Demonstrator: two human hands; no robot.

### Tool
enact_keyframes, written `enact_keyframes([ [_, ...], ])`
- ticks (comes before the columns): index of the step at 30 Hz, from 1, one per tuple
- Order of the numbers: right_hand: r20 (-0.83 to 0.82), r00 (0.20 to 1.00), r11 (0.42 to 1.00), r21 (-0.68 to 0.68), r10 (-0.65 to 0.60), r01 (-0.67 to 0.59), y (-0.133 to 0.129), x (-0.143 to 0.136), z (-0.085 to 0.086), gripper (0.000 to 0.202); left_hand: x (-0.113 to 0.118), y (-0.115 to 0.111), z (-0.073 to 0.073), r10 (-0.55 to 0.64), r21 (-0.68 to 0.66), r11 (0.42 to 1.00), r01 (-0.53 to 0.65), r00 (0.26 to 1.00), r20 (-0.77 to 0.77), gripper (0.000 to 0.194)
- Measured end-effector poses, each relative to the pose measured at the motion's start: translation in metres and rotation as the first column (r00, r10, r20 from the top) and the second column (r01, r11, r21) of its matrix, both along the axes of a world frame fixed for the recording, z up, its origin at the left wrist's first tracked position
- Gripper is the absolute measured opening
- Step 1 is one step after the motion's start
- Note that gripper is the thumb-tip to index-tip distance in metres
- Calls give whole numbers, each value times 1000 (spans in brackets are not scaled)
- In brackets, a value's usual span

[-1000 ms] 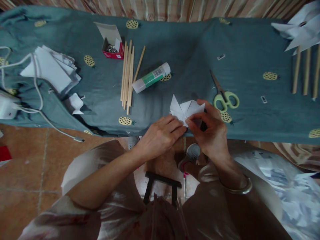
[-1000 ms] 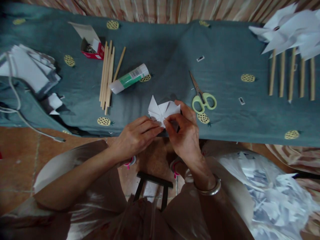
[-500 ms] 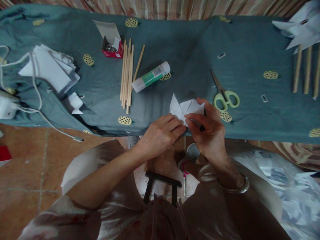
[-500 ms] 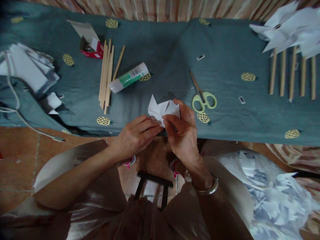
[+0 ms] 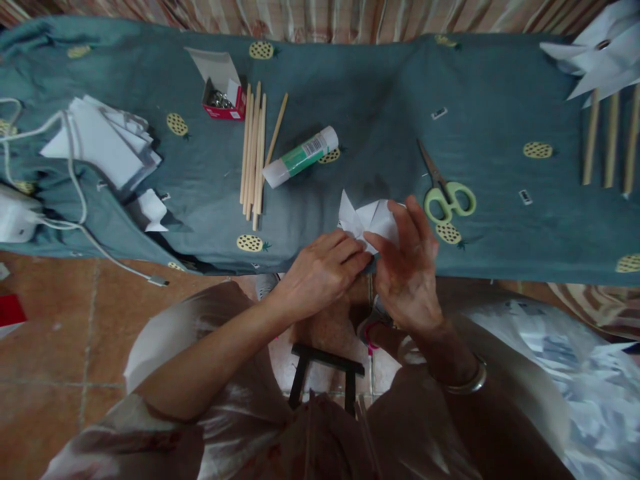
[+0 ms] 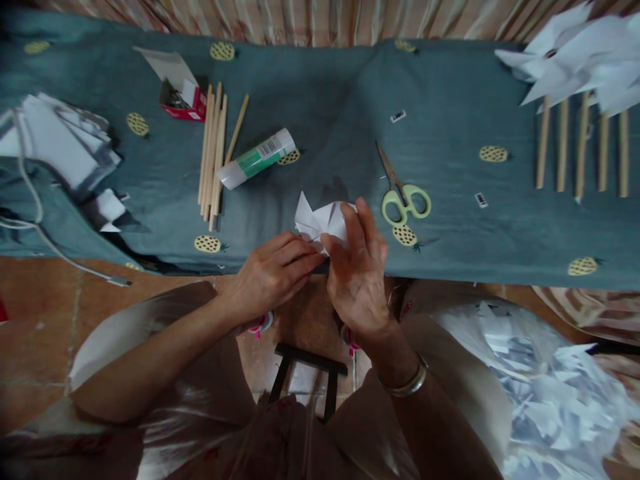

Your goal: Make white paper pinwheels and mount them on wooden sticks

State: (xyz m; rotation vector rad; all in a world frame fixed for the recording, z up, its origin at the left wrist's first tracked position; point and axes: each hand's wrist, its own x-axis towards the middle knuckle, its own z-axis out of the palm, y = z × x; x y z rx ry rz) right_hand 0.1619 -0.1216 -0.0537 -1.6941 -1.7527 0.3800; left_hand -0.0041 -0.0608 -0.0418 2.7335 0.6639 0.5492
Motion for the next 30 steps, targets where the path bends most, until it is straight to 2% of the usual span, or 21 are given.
enact_keyframes([
  [9,27,999,999,8,34,-35,3,4,-2,37,4,0,-2,23,11,1000,-23,1000,4,18],
  [14,-156,986,998,18,54,-52,6,18,1,36,5,1,0,21,44,999,-21,1000,-3,17],
  [17,-250,968,999,-35,-1,-8,11,26,5,36,4,2,0,24,73,997,-24,1000,8,17],
  [26,-218,975,999,-30,-30,24,13,32,14,34,-9,32,-3,117,119,986,-119,993,23,19],
  [30,-230,973,1000,-9,-18,16,10,28,16,33,-7,34,-2,134,114,984,-138,990,45,20],
])
